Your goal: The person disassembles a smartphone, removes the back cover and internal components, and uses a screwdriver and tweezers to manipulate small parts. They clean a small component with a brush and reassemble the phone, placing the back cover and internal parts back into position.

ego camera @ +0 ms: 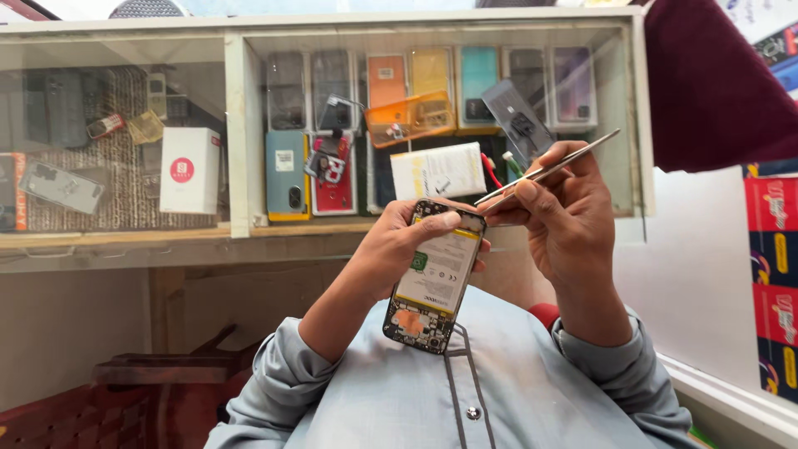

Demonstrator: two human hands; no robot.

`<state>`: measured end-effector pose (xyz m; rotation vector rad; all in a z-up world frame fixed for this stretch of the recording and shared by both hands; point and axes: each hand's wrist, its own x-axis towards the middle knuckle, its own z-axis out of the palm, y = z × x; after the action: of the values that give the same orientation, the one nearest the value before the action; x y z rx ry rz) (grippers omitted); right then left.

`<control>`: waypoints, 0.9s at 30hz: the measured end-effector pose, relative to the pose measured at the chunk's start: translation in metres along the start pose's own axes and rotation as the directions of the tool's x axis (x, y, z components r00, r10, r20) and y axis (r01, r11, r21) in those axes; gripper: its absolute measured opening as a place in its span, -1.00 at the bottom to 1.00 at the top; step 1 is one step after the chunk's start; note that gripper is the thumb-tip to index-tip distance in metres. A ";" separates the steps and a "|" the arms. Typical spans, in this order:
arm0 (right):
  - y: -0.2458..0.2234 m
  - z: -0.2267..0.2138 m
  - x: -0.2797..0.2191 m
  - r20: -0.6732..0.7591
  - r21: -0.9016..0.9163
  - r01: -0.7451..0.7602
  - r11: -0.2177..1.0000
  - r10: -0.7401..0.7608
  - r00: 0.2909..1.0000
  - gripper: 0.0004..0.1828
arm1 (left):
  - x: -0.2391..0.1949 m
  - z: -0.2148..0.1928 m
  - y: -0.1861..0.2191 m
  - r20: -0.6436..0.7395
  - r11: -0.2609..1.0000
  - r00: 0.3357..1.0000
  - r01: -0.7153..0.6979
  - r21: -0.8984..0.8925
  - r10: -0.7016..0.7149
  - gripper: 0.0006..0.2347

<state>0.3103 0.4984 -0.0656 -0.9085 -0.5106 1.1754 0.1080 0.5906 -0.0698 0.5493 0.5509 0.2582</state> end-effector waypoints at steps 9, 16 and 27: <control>0.013 -0.004 0.058 0.033 0.017 -0.078 0.997 0.077 0.996 -0.72 | 0.032 -0.031 0.038 0.048 0.999 0.999 -0.013 0.030 0.011 -0.69; -0.002 -0.009 0.084 0.144 0.041 -0.113 0.993 0.106 0.984 -0.66 | 0.049 -0.027 0.055 0.088 0.985 0.992 -0.107 0.137 0.095 -0.72; -0.025 -0.024 0.088 0.229 -0.052 -0.045 0.998 0.056 0.972 -0.66 | 0.067 -0.012 0.061 0.154 0.960 0.982 -0.148 0.237 0.113 -0.77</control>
<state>0.3721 0.5697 -0.0676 -0.8329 -0.7078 1.3282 0.1512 0.6705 -0.0728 0.8418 0.4137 0.2758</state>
